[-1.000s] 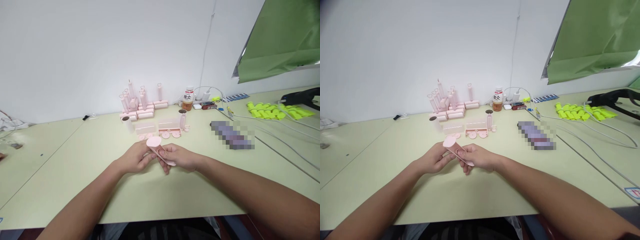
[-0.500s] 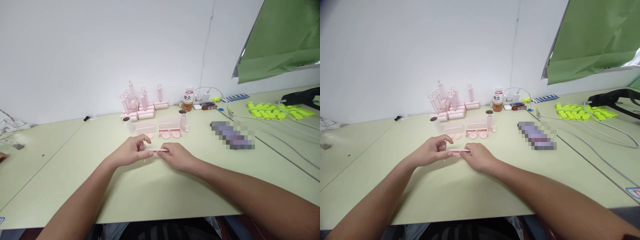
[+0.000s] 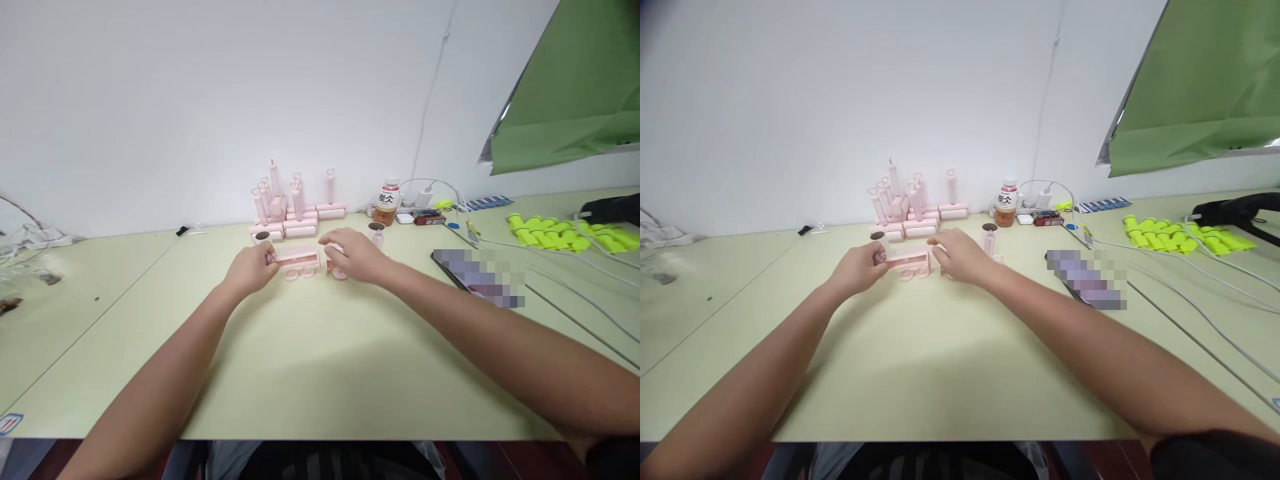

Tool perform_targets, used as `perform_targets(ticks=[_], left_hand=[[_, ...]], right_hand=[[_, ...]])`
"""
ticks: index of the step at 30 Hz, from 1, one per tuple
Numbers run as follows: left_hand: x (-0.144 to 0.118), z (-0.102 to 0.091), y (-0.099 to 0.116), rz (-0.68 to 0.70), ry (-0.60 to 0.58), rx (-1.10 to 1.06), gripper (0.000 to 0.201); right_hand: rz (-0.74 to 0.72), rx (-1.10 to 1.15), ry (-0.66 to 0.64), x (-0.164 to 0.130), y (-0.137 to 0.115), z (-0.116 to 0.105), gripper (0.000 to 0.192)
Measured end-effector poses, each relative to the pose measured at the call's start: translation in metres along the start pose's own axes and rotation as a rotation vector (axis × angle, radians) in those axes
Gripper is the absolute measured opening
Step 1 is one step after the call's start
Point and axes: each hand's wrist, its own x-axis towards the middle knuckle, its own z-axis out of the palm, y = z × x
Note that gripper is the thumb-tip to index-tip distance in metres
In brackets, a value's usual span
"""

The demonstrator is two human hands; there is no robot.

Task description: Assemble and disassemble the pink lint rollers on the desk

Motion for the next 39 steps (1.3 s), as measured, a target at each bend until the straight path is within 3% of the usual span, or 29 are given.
perform_targets(ticks=[3, 6, 9, 14, 21, 25, 27, 29, 31, 33, 36, 39], left_hand=[[0.017, 0.010, -0.001, 0.001, 0.018, 0.143, 0.006], [0.025, 0.019, -0.002, 0.005, 0.006, 0.187, 0.004], [0.028, 0.025, -0.004, 0.003, -0.003, 0.207, 0.007], [0.034, 0.034, -0.004, -0.003, -0.025, 0.240, 0.015], [0.040, 0.049, 0.002, 0.015, -0.086, 0.278, 0.019], [0.038, 0.047, 0.001, 0.028, -0.113, 0.283, 0.015], [0.036, 0.040, 0.002, 0.026, -0.103, 0.272, 0.014], [0.031, 0.031, 0.007, 0.019, -0.073, 0.260, 0.013], [0.021, 0.020, 0.017, 0.032, -0.002, 0.144, 0.011], [0.006, 0.009, 0.032, 0.079, 0.099, -0.197, 0.018], [-0.025, -0.001, 0.058, 0.126, 0.101, -0.881, 0.026], [-0.053, 0.002, 0.077, 0.142, 0.022, -1.329, 0.027]], right_hand=[[-0.035, -0.263, -0.280, 0.041, 0.020, 0.001, 0.049], [-0.066, -0.362, -0.524, 0.067, 0.029, 0.008, 0.065], [-0.086, -0.404, -0.628, 0.079, 0.027, 0.014, 0.062], [0.053, -0.428, -0.712, 0.088, 0.019, 0.010, 0.068], [0.074, -0.405, -0.697, 0.089, 0.017, 0.009, 0.068], [0.040, -0.390, -0.629, 0.084, 0.013, 0.011, 0.062], [0.002, -0.378, -0.533, 0.080, 0.009, 0.009, 0.056], [-0.039, -0.296, -0.346, 0.070, 0.002, 0.007, 0.048], [-0.031, -0.098, -0.120, 0.051, -0.009, 0.007, 0.038], [0.105, 0.184, -0.016, 0.023, -0.026, 0.012, 0.029], [0.210, 0.718, -0.148, -0.027, -0.054, 0.022, 0.028], [0.262, 1.090, -0.317, -0.066, -0.072, 0.032, 0.034]])
